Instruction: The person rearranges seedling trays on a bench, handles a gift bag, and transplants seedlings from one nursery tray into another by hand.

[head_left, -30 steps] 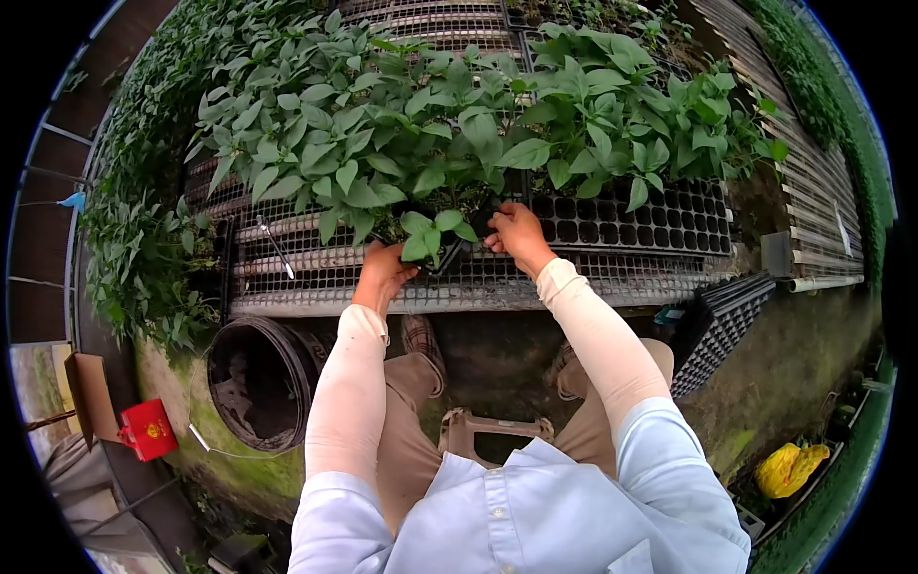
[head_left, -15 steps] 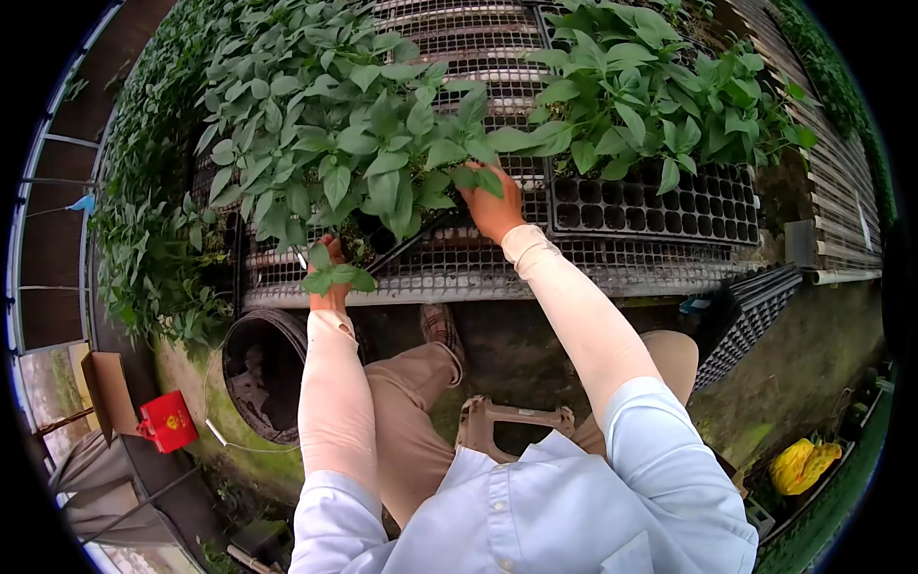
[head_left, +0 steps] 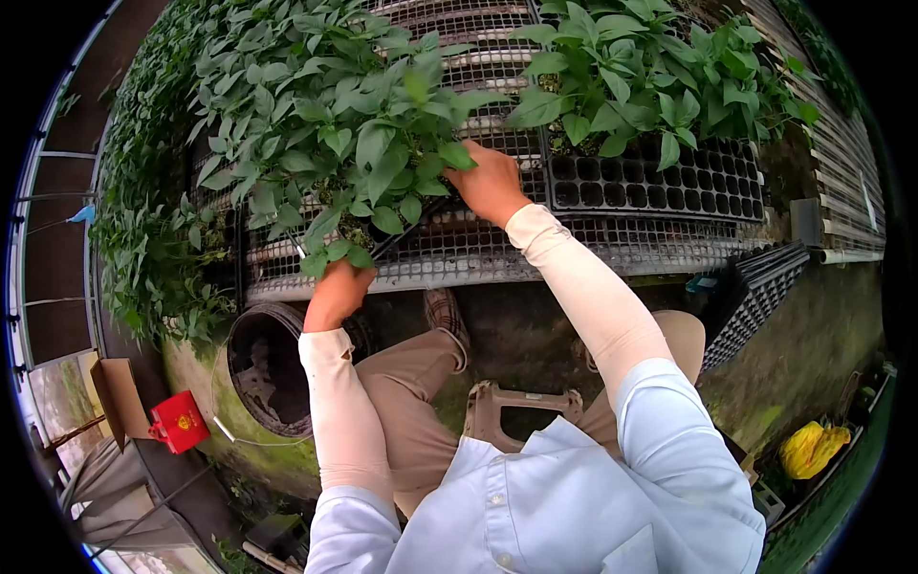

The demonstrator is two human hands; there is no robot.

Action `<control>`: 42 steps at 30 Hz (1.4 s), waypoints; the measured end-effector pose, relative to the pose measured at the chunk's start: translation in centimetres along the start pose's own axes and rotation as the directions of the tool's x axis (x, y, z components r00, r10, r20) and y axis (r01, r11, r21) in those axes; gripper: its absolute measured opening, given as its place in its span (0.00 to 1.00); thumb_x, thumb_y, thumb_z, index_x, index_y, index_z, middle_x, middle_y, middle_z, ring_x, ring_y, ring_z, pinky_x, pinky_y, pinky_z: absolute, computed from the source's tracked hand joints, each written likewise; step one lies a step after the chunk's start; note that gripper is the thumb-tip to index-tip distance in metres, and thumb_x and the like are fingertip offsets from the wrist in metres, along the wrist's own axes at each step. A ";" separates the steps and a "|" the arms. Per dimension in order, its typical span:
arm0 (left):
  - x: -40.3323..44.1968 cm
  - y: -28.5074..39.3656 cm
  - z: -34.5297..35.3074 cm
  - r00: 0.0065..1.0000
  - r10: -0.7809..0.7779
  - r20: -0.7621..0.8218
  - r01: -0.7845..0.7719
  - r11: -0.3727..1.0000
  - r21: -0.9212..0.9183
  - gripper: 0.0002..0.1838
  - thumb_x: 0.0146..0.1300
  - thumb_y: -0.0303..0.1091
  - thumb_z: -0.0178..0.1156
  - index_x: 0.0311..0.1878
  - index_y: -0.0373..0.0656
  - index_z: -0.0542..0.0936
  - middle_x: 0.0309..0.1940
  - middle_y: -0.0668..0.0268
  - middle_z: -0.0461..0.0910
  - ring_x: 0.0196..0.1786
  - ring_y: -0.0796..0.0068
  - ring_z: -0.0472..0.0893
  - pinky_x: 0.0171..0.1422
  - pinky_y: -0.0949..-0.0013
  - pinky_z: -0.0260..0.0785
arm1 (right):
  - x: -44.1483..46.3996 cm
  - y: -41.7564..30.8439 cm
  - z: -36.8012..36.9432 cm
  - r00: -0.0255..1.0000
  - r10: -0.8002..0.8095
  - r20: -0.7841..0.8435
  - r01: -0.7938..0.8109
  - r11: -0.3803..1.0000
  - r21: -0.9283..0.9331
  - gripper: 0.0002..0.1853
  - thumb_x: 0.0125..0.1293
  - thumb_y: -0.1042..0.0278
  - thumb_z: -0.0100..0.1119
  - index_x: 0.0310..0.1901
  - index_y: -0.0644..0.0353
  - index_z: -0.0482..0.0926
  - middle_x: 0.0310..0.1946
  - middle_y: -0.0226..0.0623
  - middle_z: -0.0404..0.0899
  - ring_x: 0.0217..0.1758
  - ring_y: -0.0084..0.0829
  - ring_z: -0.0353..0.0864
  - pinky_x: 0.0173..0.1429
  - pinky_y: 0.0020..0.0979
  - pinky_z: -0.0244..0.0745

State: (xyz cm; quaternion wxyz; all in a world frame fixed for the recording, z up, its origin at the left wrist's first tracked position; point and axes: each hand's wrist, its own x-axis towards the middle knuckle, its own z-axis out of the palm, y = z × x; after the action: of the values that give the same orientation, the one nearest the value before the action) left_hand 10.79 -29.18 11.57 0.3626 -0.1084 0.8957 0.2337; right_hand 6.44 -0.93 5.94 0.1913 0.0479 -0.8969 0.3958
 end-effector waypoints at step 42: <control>-0.4 19.0 11.1 0.576 0.802 0.158 -0.815 0.551 0.177 0.20 0.62 0.31 0.62 0.59 0.43 0.81 0.56 0.51 0.80 0.57 0.46 0.80 0.62 0.54 0.73 | -1.4 18.2 -21.0 0.860 0.499 0.110 -0.389 0.779 -0.492 0.14 0.63 0.52 0.63 0.45 0.47 0.87 0.43 0.41 0.86 0.49 0.47 0.84 0.53 0.45 0.78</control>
State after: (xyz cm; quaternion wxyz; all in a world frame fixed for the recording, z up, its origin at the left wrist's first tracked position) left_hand 10.79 -7.20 11.35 0.2506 0.3648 0.8546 0.2715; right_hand 9.81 26.68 5.68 -0.0092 -0.1660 -0.9653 0.2013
